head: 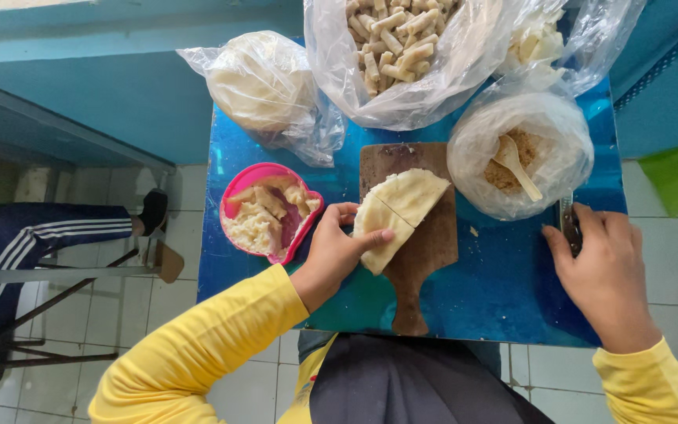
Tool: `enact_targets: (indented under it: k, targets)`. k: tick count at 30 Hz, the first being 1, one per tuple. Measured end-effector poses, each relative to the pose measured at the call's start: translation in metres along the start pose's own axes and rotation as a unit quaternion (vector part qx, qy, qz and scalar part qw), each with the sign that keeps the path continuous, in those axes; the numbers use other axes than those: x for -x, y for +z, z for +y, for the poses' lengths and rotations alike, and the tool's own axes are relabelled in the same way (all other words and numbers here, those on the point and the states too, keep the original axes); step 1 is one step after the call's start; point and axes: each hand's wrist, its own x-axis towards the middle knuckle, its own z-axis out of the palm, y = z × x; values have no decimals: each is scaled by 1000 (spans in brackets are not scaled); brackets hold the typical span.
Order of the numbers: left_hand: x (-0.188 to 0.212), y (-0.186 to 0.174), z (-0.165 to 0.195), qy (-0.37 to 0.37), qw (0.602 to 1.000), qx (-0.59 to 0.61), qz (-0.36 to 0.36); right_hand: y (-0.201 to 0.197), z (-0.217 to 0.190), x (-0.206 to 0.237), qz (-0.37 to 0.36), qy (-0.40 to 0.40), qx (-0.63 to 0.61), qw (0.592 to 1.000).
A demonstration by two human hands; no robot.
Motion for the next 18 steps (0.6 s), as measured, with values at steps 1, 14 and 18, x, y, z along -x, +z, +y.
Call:
enact_targets:
  k: [1, 14, 18]
  targets:
    - [3, 1, 0, -8, 1000, 12, 10, -1, 0, 1, -2, 3, -5, 1000]
    - [23, -17, -16, 115, 978, 94, -146, -11, 6, 25, 50, 6, -29, 998]
    - [36, -24, -23, 231, 957, 40, -171, -30, -29, 29, 142, -20, -45, 989]
